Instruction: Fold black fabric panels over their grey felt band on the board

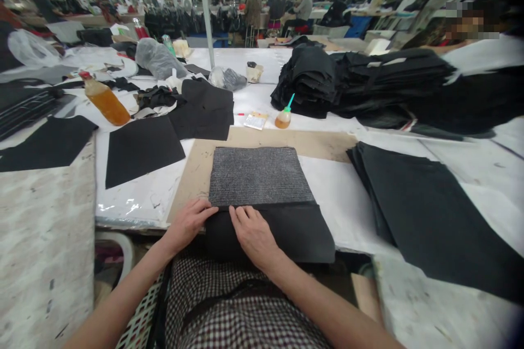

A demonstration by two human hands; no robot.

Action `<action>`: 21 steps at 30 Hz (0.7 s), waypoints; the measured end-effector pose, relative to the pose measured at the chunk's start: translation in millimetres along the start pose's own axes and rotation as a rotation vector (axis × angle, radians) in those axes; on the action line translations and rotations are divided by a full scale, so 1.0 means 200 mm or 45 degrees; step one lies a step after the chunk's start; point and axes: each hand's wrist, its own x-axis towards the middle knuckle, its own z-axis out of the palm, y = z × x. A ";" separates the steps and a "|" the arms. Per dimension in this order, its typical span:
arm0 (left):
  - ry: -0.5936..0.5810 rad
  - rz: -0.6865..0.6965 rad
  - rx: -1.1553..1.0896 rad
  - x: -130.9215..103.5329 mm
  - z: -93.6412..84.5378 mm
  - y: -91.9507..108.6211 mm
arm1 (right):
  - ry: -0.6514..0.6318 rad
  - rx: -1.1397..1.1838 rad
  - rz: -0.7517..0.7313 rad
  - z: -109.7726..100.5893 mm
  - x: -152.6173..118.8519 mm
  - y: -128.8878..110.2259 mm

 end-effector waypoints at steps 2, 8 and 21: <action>-0.007 0.009 0.026 -0.01 0.00 0.00 | -0.016 0.006 0.004 -0.01 0.01 0.00; -0.099 0.068 0.156 0.01 -0.04 0.04 | -0.039 0.025 0.015 -0.01 0.02 -0.02; 0.010 -0.123 0.380 -0.08 -0.12 0.10 | 0.030 0.080 0.020 -0.03 0.01 -0.02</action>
